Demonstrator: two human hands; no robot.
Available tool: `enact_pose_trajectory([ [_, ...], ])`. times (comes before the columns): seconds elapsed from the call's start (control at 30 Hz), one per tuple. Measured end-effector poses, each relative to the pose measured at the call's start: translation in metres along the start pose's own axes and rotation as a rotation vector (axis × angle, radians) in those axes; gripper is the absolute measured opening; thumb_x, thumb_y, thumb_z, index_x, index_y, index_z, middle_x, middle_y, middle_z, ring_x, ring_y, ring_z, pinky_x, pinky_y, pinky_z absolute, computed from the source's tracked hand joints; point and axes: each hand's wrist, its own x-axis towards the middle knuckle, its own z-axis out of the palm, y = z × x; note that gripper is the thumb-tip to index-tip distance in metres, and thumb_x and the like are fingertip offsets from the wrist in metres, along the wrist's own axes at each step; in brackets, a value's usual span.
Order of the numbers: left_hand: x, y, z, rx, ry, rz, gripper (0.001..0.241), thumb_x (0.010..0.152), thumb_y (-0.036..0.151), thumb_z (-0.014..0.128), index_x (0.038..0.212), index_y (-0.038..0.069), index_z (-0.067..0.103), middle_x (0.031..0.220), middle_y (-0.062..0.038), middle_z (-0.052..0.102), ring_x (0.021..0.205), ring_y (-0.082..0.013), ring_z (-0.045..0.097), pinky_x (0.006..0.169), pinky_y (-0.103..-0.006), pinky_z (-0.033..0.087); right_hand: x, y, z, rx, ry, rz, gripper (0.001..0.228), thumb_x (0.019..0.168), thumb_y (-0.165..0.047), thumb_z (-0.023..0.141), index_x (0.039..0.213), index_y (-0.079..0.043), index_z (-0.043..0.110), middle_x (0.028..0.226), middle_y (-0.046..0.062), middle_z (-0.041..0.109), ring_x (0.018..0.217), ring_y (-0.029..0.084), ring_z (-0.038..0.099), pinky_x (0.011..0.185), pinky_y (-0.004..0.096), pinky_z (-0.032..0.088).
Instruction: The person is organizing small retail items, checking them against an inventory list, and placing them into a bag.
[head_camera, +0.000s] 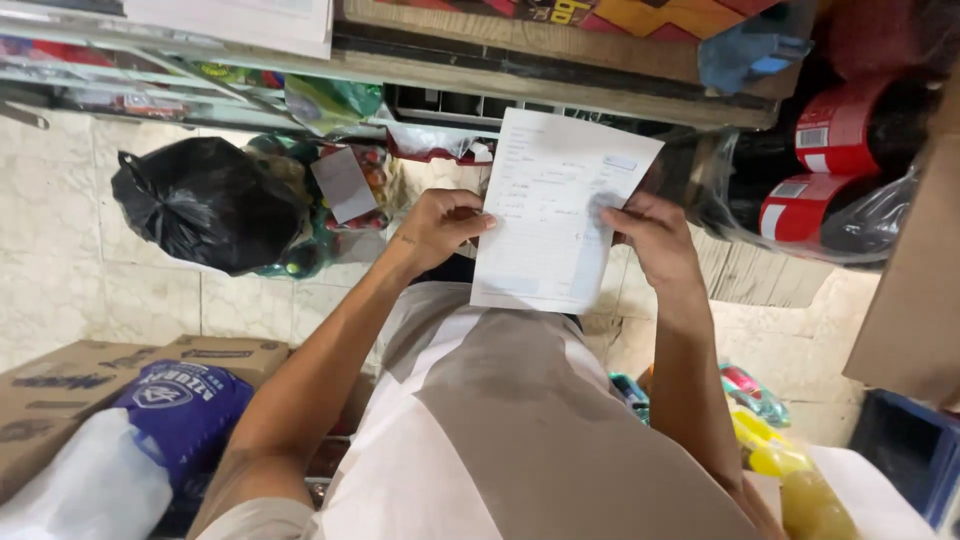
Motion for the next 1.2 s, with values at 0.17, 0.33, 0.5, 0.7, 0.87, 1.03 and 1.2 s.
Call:
enact_pose_trajectory([
  [0.17, 0.061, -0.063, -0.02, 0.098, -0.062, -0.135, 0.037, 0.103, 0.036, 0.062, 0.103, 0.002, 0.075, 0.082, -0.015, 0.073, 0.077, -0.023, 0.073, 0.075, -0.0347, 0.059, -0.019, -0.019, 0.012, 0.091, 0.042, 0.026, 0.015, 0.086, -0.005, 0.08, 0.096, 0.003, 0.072, 0.068, 0.006, 0.063, 0.055, 0.015, 0.066, 0.053, 0.031, 0.06],
  [0.33, 0.031, 0.028, 0.0, 0.107, -0.079, -0.207, 0.055, 0.103, 0.053, 0.051, 0.098, 0.004, 0.075, 0.08, -0.012, 0.071, 0.079, -0.0236, 0.074, 0.078, -0.0353, 0.062, -0.025, -0.022, 0.014, 0.157, 0.052, 0.01, 0.016, 0.085, -0.006, 0.083, 0.095, 0.002, 0.074, 0.064, 0.005, 0.06, 0.051, 0.013, 0.064, 0.052, 0.03, 0.061],
  [0.5, 0.023, 0.05, -0.001, 0.058, -0.093, -0.18, 0.063, 0.102, 0.057, 0.048, 0.097, 0.0, 0.073, 0.08, -0.013, 0.072, 0.079, -0.0249, 0.075, 0.076, -0.0352, 0.063, -0.024, -0.013, 0.007, 0.158, 0.069, -0.012, 0.014, 0.086, -0.006, 0.083, 0.093, 0.001, 0.074, 0.062, 0.004, 0.055, 0.05, 0.011, 0.06, 0.052, 0.03, 0.06],
  [0.7, 0.055, -0.026, -0.021, 0.066, -0.145, 0.085, 0.04, 0.105, 0.037, 0.063, 0.108, -0.002, 0.071, 0.088, -0.014, 0.069, 0.085, -0.0216, 0.069, 0.076, -0.0353, 0.059, -0.026, -0.021, 0.009, 0.233, 0.034, -0.046, 0.016, 0.088, -0.004, 0.081, 0.095, 0.007, 0.071, 0.064, 0.007, 0.058, 0.053, 0.018, 0.067, 0.051, 0.037, 0.063],
  [0.87, 0.021, 0.035, -0.007, 0.008, -0.148, 0.22, 0.024, 0.097, 0.022, 0.071, 0.111, 0.002, 0.073, 0.08, -0.001, 0.063, 0.08, -0.0111, 0.062, 0.076, -0.0293, 0.058, -0.029, -0.029, 0.012, 0.253, 0.034, -0.052, 0.014, 0.089, -0.001, 0.079, 0.095, 0.008, 0.07, 0.064, 0.008, 0.056, 0.055, 0.022, 0.069, 0.054, 0.039, 0.064],
  [1.03, 0.028, 0.03, -0.007, -0.005, -0.092, 0.175, 0.026, 0.094, 0.033, 0.076, 0.102, 0.009, 0.075, 0.078, 0.001, 0.058, 0.071, -0.0065, 0.054, 0.067, -0.0201, 0.052, -0.032, -0.03, 0.012, 0.24, 0.032, -0.091, 0.017, 0.09, -0.003, 0.079, 0.097, 0.009, 0.07, 0.066, 0.009, 0.059, 0.057, 0.019, 0.069, 0.054, 0.036, 0.064],
  [1.2, 0.011, 0.061, -0.006, 0.043, -0.098, 0.1, 0.038, 0.102, 0.039, 0.046, 0.107, 0.016, 0.076, 0.082, 0.001, 0.057, 0.076, -0.0115, 0.055, 0.076, -0.029, 0.055, -0.033, -0.028, 0.013, 0.225, 0.039, -0.106, 0.019, 0.09, -0.004, 0.079, 0.099, 0.01, 0.07, 0.067, 0.01, 0.06, 0.056, 0.021, 0.069, 0.053, 0.038, 0.064],
])
